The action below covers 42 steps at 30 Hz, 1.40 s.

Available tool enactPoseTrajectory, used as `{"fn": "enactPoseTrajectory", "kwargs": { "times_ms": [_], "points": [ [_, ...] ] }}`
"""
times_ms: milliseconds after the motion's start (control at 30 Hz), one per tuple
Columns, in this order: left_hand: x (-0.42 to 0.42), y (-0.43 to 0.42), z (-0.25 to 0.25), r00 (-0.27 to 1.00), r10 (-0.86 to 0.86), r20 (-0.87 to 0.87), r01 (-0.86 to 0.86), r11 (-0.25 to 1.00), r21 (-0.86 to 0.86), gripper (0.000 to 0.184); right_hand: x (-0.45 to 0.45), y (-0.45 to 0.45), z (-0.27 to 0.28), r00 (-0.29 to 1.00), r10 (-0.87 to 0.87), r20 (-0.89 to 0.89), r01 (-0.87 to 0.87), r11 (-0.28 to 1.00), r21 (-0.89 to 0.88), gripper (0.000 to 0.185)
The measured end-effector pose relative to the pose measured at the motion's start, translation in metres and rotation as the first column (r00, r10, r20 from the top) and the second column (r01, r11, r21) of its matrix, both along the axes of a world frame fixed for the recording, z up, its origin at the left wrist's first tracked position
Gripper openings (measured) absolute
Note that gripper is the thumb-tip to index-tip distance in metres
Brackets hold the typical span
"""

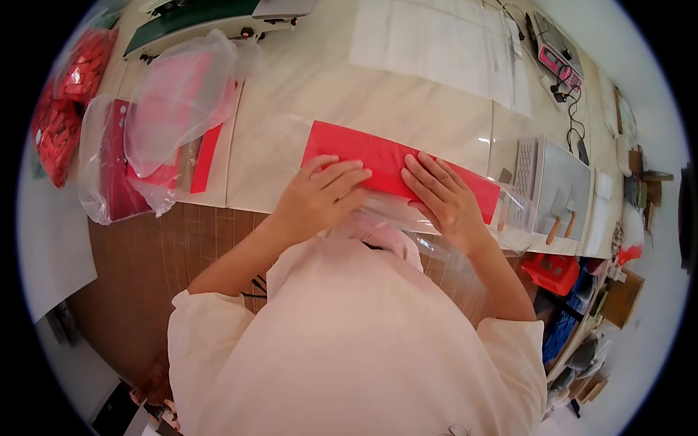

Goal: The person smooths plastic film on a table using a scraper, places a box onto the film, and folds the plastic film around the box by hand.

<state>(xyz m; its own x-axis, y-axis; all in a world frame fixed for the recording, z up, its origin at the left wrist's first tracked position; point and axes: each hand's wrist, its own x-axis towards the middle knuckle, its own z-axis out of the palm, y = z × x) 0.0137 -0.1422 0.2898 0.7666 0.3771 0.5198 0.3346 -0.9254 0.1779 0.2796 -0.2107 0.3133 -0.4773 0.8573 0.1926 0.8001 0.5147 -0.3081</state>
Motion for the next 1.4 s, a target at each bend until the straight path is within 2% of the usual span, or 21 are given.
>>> {"fn": "enactPoseTrajectory", "kwargs": {
  "times_ms": [100,167,200,267,400,600,733,800,833,900,967,1033,1100,1167,1267,1400],
  "points": [
    [0.001,0.01,0.004,0.997,0.068,-0.036,-0.069,0.997,-0.03,0.025,0.0,-0.008,-0.003,1.0,-0.021,-0.005,0.021,1.0,0.012,0.057],
    [-0.001,0.014,0.002,0.991,0.102,-0.092,-0.107,0.993,-0.045,0.047,0.001,-0.011,-0.007,1.0,-0.024,-0.015,0.024,0.999,0.037,0.055],
    [-0.001,0.014,0.004,0.992,0.093,-0.088,-0.097,0.994,-0.046,0.047,0.001,-0.013,-0.007,0.999,-0.023,-0.027,0.025,0.998,0.059,0.054],
    [0.0,0.011,0.01,0.979,0.094,-0.181,-0.108,0.992,-0.071,0.066,0.0,-0.017,-0.005,0.999,-0.034,-0.01,0.035,0.997,0.068,0.053],
    [-0.004,0.009,0.002,0.979,0.075,-0.191,-0.084,0.996,-0.04,0.067,-0.002,-0.021,-0.009,0.998,-0.041,-0.04,0.045,0.994,0.102,0.055],
    [-0.007,0.005,0.002,0.989,0.077,-0.127,-0.079,0.997,-0.011,0.053,0.003,-0.027,-0.008,0.998,-0.025,-0.049,0.028,0.998,0.051,0.055],
    [-0.007,0.005,0.005,0.992,0.092,-0.085,-0.092,0.996,0.0,0.046,0.007,-0.023,-0.011,0.999,0.007,-0.032,-0.005,0.997,0.08,0.06],
    [-0.006,0.005,0.008,0.991,0.108,-0.082,-0.108,0.994,-0.001,0.044,0.003,-0.019,0.005,0.985,-0.145,-0.094,0.148,0.989,0.029,0.071],
    [-0.006,0.004,0.008,0.993,0.095,-0.067,-0.095,0.995,-0.006,0.041,0.001,-0.015,0.011,0.987,-0.127,-0.101,0.131,0.991,0.032,0.071],
    [-0.006,0.004,0.008,0.993,0.102,-0.056,-0.103,0.995,-0.009,0.038,0.002,-0.007,0.02,0.977,-0.197,0.078,0.2,0.979,-0.029,0.082],
    [-0.009,0.005,0.007,0.999,0.047,-0.015,-0.047,0.999,-0.015,0.029,0.007,0.001,0.012,0.985,-0.152,0.081,0.155,0.987,-0.039,0.086],
    [-0.014,0.006,0.005,0.999,0.041,0.001,-0.041,0.999,-0.022,0.024,0.012,0.005,0.007,0.996,-0.084,0.029,0.087,0.985,-0.148,0.087],
    [-0.015,0.005,0.006,0.999,0.024,0.023,-0.023,0.999,-0.031,0.02,0.013,0.006,0.008,0.997,-0.053,0.054,0.059,0.99,-0.125,0.088],
    [-0.013,0.004,0.02,0.999,-0.006,0.034,0.004,0.998,0.067,0.015,0.011,0.007,0.016,0.997,-0.026,0.077,0.034,0.994,-0.103,0.089],
    [-0.014,0.001,0.04,0.994,0.053,0.096,-0.061,0.994,0.092,0.014,0.007,0.006,0.045,0.994,-0.062,0.086,0.07,0.994,-0.088,0.089],
    [-0.015,0.007,0.045,0.995,0.005,0.098,-0.016,0.993,0.114,0.012,0.003,0.01,0.051,0.992,-0.064,0.11,0.07,0.997,-0.045,0.086]
  ]
}}
